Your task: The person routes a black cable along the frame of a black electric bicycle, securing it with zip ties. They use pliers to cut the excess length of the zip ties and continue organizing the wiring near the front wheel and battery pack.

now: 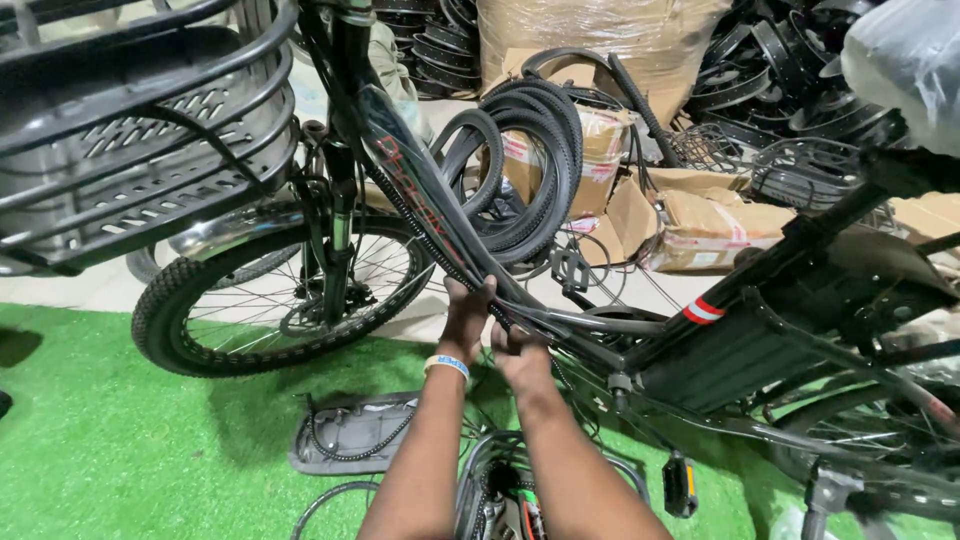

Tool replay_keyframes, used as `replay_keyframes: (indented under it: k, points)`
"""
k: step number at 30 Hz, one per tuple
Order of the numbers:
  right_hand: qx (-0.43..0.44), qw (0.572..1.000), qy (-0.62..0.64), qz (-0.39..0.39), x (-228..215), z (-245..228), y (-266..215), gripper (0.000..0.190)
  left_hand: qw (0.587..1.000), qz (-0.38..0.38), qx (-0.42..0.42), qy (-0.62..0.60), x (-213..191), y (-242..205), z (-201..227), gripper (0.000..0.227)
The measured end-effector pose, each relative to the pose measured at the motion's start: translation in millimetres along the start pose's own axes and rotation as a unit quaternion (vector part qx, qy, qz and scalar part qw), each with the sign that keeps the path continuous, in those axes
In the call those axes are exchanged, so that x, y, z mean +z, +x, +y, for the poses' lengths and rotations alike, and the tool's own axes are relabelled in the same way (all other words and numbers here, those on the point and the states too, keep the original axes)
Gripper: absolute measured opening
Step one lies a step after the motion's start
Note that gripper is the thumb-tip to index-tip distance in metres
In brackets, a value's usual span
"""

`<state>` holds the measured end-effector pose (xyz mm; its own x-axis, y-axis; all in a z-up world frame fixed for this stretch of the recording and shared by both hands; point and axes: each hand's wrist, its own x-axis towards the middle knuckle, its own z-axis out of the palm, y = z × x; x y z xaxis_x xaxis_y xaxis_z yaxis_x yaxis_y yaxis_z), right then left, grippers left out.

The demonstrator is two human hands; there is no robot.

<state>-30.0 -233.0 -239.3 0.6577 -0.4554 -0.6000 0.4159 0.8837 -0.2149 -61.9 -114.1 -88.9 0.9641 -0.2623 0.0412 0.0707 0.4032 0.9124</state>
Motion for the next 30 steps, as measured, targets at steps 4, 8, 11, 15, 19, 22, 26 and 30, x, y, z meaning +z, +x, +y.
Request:
replay_keyframes:
  k: [4,8,11,15,19,22,26,30]
  points:
    - [0.017,0.999,0.027,-0.02,-25.8,-13.2,28.0,0.017,0.999,0.0,0.028,0.041,-18.6,43.1,-46.2,0.053]
    - [-0.006,0.997,-0.055,-0.051,-49.5,-17.3,74.9,0.024,0.986,0.001,0.014,0.163,-13.6,25.5,-50.4,0.057]
    - [-0.025,0.997,-0.065,-0.035,-56.8,-13.2,90.2,0.025,0.951,0.036,-0.019,0.306,-10.9,18.8,-84.8,0.062]
    - [-0.083,0.991,-0.105,0.011,-53.5,-8.0,69.6,0.01,0.923,0.12,0.008,0.367,-1.5,6.5,-97.5,0.047]
    - [-0.121,0.982,-0.14,0.032,-27.0,-11.1,33.5,0.019,0.928,0.112,-0.019,0.354,0.1,-3.4,-84.9,0.039]
    - [-0.067,0.989,-0.032,0.126,-18.0,-18.6,14.1,0.013,0.931,0.115,-0.019,0.346,-7.8,14.4,-107.6,0.037]
    - [-0.049,0.989,-0.062,0.123,-10.6,-22.0,-29.5,0.018,0.938,0.098,-0.03,0.332,-20.9,40.2,-142.6,0.037]
    - [-0.036,0.992,-0.052,0.109,41.8,-38.5,-194.9,0.03,0.911,0.118,-0.022,0.394,-6.1,5.8,-102.8,0.035]
